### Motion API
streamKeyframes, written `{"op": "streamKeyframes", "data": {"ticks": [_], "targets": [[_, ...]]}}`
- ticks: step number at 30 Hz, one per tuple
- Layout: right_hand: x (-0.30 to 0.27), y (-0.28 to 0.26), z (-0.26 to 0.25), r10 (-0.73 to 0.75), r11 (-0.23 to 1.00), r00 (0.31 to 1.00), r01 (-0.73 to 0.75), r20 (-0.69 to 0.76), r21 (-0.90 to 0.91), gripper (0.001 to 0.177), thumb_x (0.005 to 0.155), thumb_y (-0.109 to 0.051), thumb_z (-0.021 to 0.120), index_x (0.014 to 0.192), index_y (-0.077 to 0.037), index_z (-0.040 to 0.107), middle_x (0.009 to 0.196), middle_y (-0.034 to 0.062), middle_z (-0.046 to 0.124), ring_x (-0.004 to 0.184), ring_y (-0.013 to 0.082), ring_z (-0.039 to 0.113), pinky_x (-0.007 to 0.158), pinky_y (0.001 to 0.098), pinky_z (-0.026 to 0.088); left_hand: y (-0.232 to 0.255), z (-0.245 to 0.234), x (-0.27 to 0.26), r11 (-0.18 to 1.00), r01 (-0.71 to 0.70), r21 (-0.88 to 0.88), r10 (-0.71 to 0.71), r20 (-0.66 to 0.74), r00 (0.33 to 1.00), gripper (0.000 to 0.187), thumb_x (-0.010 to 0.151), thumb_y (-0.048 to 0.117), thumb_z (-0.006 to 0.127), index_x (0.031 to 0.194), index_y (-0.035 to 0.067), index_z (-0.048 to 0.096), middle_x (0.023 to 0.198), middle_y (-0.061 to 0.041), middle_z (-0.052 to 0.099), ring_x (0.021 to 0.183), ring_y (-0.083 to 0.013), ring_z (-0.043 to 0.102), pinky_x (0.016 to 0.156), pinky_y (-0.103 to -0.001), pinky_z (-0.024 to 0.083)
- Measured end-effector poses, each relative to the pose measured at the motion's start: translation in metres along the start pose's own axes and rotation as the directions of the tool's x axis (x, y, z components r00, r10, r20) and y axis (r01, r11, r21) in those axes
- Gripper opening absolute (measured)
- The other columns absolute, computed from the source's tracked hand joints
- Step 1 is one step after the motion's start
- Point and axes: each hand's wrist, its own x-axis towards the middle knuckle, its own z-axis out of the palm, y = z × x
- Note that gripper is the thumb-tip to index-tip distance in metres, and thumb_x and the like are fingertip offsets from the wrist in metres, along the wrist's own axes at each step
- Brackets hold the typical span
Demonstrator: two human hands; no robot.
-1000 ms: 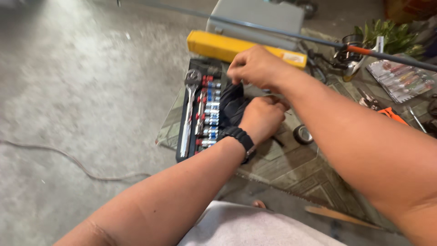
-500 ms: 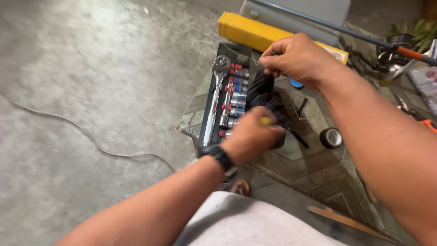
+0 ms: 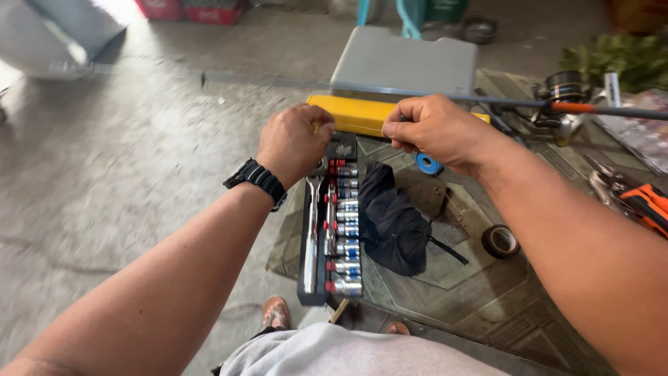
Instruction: The person ties a fishing line to a hook, uses pliers to secure the knot, attaches the line to a fishing rod, and then places a yellow bait onto the hook.
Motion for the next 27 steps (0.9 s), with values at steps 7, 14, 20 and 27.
{"op": "streamKeyframes", "data": {"ticks": [7, 14, 20, 27], "targets": [[0.005, -0.010, 0.040, -0.111, 0.953, 0.962, 0.032, -0.248, -0.302, 0.017, 0.090, -0.019, 0.071, 0.101, -0.007, 0.074, 0.090, -0.0029, 0.074, 0.082, 0.0037, 0.065, 0.073, 0.0188, 0.050, -0.041, -0.007, 0.017, 0.975, -0.084, -0.205, 0.104, 0.088, 0.991, 0.021, 0.089, 0.030, 0.070, 0.100, 0.015, 0.080, 0.095, -0.009, 0.077, 0.086, -0.0289, 0.073, 0.082, -0.041, 0.058], [0.002, -0.041, 0.075, -0.211, 0.977, 0.751, 0.136, -0.626, -0.166, 0.020, 0.101, -0.003, 0.058, 0.112, -0.005, 0.075, 0.097, -0.0006, 0.072, 0.081, 0.0057, 0.058, 0.072, 0.0212, 0.048, -0.076, -0.017, 0.018, 0.967, -0.161, -0.199, 0.208, 0.240, 0.948, 0.021, 0.088, 0.032, 0.069, 0.095, 0.017, 0.081, 0.091, -0.010, 0.077, 0.084, -0.0308, 0.072, 0.080, -0.044, 0.057], [-0.007, -0.052, 0.103, -0.036, 0.986, 0.822, 0.120, -0.569, 0.111, 0.020, 0.098, -0.004, 0.061, 0.115, -0.003, 0.072, 0.094, 0.0025, 0.072, 0.075, 0.0084, 0.064, 0.071, 0.0231, 0.056, -0.085, -0.021, 0.014, 0.958, -0.143, -0.248, 0.203, 0.237, 0.950, 0.021, 0.088, 0.033, 0.069, 0.095, 0.017, 0.081, 0.096, -0.009, 0.076, 0.087, -0.0304, 0.072, 0.081, -0.044, 0.056], [-0.011, -0.051, 0.104, 0.192, 0.944, 0.909, -0.068, -0.371, 0.321, 0.025, 0.102, -0.022, 0.062, 0.116, -0.004, 0.069, 0.085, 0.0039, 0.068, 0.060, 0.0078, 0.052, 0.054, 0.0219, 0.042, -0.085, -0.009, 0.011, 0.868, -0.231, -0.439, 0.286, 0.063, 0.956, 0.020, 0.086, 0.029, 0.074, 0.091, 0.012, 0.082, 0.093, -0.010, 0.076, 0.084, -0.0286, 0.072, 0.079, -0.041, 0.057]]}}
